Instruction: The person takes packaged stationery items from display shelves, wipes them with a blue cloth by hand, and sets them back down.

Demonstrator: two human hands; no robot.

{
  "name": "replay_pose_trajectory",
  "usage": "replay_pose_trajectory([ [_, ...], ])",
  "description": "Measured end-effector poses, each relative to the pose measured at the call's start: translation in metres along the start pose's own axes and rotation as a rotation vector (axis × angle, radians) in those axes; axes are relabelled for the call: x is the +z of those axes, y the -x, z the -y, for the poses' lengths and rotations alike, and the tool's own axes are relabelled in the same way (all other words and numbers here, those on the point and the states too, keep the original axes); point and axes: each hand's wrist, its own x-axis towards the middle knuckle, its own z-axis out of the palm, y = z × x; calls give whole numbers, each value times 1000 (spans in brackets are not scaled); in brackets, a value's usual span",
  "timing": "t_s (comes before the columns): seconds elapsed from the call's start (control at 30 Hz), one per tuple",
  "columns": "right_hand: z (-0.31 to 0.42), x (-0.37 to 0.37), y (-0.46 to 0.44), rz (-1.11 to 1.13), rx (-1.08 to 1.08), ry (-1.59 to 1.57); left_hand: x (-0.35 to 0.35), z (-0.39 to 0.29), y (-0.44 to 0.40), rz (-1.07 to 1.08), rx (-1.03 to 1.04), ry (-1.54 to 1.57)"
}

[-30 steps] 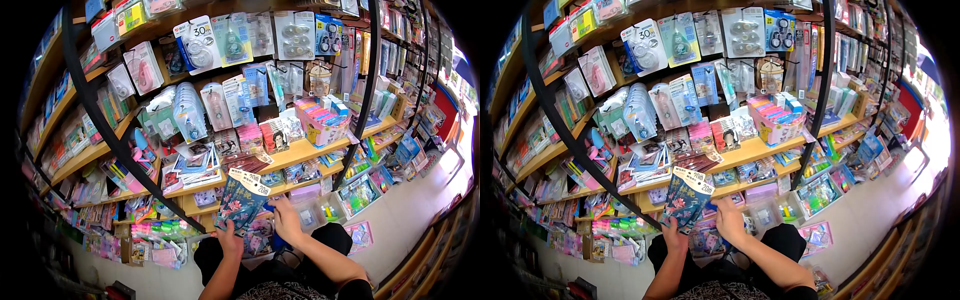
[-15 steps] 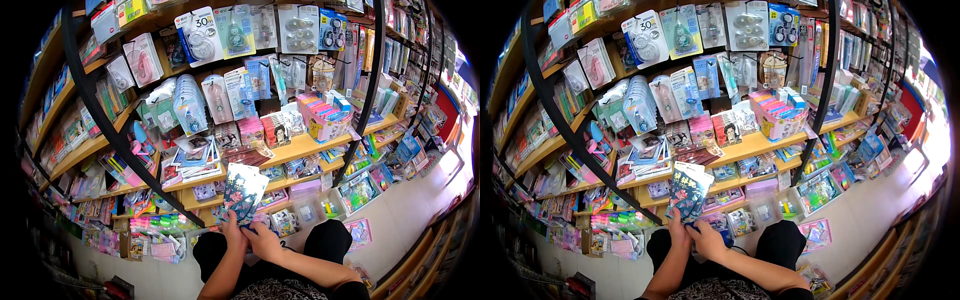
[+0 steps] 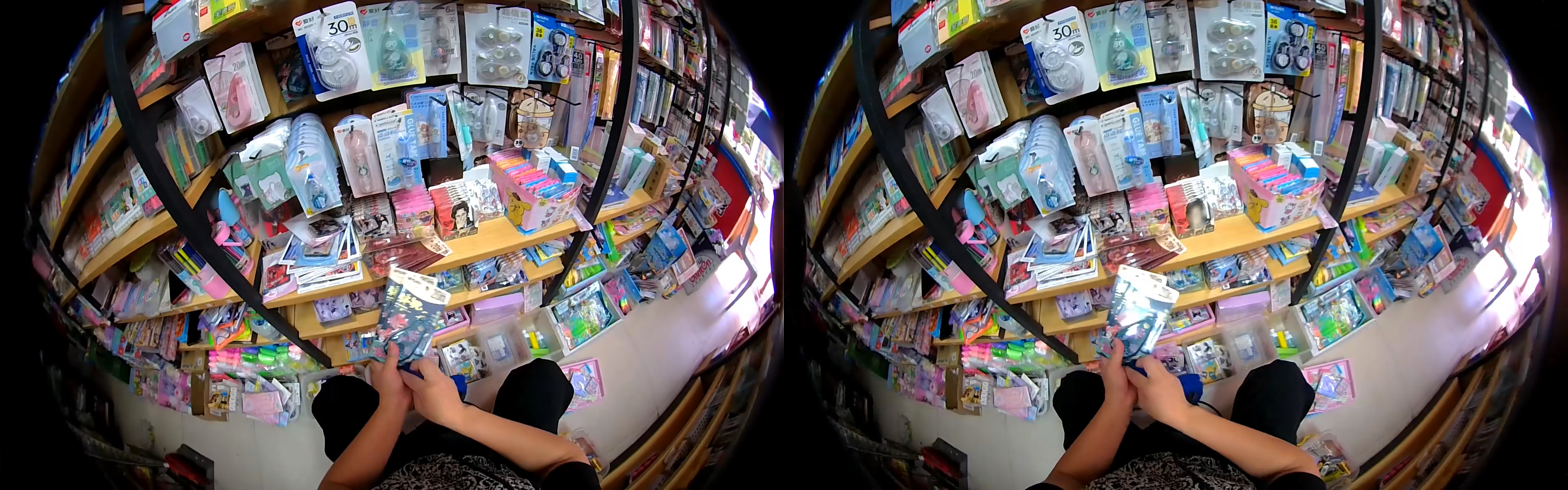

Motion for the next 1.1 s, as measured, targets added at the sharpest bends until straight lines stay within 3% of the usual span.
replay_pose_trajectory([
  [0.07,4,-4,-1,94,45,-33,0,2,3,-56,-28,-94],
  [0.2,-9,-12,-10,40,100,-332,-6,6,-4,4,126,-152],
  [0.37,-9,-44,-44,-235,169,-214,5,0,16,73,103,-219],
  [0.47,-14,-40,-50,-93,72,19,-15,17,10,81,130,-388],
  [0.53,-15,-31,-47,5,23,-42,-25,23,5,61,124,-474],
  [0.63,-7,-24,-45,119,-59,-140,-30,25,5,71,15,-260],
  [0.73,-13,-17,-44,83,26,-338,-24,17,4,55,-69,-139],
  [0.77,-14,-18,-44,-22,20,-388,-21,11,1,51,-131,-54],
  [0.87,-18,-21,-37,-324,174,-354,-23,6,-8,58,-194,130],
  [0.93,-25,-18,-34,-498,456,-648,-22,-4,-10,102,-222,182],
  [1.0,-60,5,-25,-528,563,-652,-36,5,-18,91,-212,196],
  [1.1,-55,5,-24,-260,685,-926,-32,4,-14,101,-186,126],
])
